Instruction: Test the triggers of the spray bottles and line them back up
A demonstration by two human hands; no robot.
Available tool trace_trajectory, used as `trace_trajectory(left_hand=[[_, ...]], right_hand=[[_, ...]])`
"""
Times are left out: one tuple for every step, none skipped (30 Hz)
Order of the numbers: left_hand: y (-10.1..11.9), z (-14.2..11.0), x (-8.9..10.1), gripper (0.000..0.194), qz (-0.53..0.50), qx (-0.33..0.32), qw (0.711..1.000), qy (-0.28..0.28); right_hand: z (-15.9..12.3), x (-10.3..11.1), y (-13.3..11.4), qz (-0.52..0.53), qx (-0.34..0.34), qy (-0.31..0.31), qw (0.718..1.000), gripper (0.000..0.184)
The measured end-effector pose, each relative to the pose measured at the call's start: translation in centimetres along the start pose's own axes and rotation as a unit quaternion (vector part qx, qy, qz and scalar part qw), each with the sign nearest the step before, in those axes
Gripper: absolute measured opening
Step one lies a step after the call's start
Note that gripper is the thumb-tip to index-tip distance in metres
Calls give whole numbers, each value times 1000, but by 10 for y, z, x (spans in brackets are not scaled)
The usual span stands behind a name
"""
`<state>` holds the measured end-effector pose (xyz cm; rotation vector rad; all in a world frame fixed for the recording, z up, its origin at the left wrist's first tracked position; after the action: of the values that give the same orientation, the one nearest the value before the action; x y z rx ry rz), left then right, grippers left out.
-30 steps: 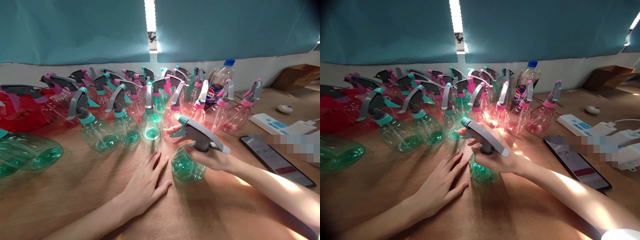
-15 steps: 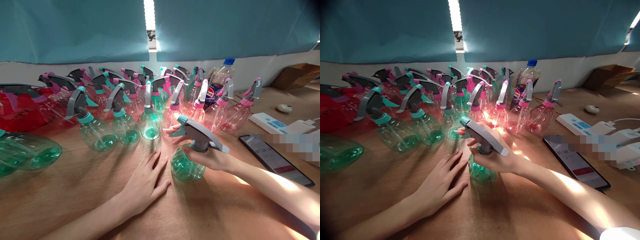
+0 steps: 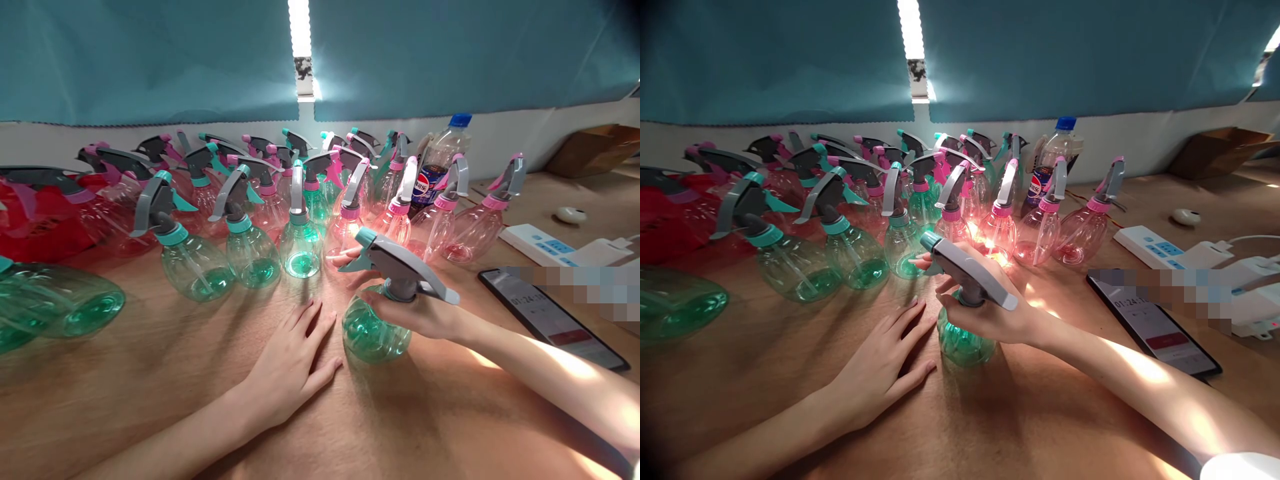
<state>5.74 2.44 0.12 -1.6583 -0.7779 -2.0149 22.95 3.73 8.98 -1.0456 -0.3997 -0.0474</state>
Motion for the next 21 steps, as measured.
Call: trace_trajectory(left_hand=[[0,0,0,57,-1,0,1000,-2],[0,0,0,56,-2,0,1000,-3],[0,0,0,56,-3,1,1000,-3],[0,0,0,56,-4,1,1000,-3],[0,0,0,56,-5,1,1000,-2],[0,0,-1,56,-5,1,1000,0],[0,0,-1,56,-5,1,1000,3],[-1,0,-1,56,-5,0,1000,4],[-1,0,-1,56,-4,0,1000,5],[-1,0,-1,56,-3,0,1000,4],[-1,0,-1,56,-2,0,1000,4],[-1,0,-1,56,-1,0,1000,2],[0,0,0,57,0,0,1000,0],[0,0,0,57,1,0,1000,-4],[0,0,0,58,1,0,1000,-8],[0,0,0,58,1,0,1000,-10],[0,0,0,58,0,0,1000,-10],[0,0,0,58,-1,0,1000,-8],[0,0,0,57,-3,1,1000,-5],[0,0,0,57,-5,1,1000,-2],[0,0,0,57,-7,1,1000,0]], right_hand=[[0,0,-1,-1,4,0,1000,57],[0,0,-1,-3,4,-1,1000,56],[0,0,-1,-5,3,0,1000,55],[0,0,-1,-8,0,1,1000,55],[0,0,0,-11,-5,3,1000,55],[-1,1,1,-15,-8,6,1000,54],[-1,1,3,-20,-9,9,1000,54],[-2,1,3,-24,-9,11,1000,54],[-2,2,4,-26,-8,13,1000,54],[-2,2,5,-27,-8,14,999,53],[-2,2,5,-26,-9,16,1000,54],[-2,2,5,-23,-10,16,1000,54],[-2,2,5,-20,-11,18,1000,55],[-2,2,5,-17,-11,18,1000,55],[-2,1,5,-15,-12,17,1000,56],[-1,1,4,-14,-12,14,1000,57],[-1,1,4,-14,-11,11,1000,57],[-1,0,3,-14,-11,6,1000,57],[-1,0,3,-14,-9,2,1000,57],[-1,0,2,-14,-8,0,1000,57],[0,0,2,-15,-7,-1,1000,58]])
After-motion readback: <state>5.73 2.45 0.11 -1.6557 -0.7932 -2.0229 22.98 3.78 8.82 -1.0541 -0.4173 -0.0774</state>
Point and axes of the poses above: each hand's wrist, its own z-axis towards the middle knuckle, its own x-axis out of the back of the hand, y = z × x, the point moved 5 cm from there along z, towards the middle knuckle, and after that the axes turned 4 degrees about z, right-handed, at the moved point
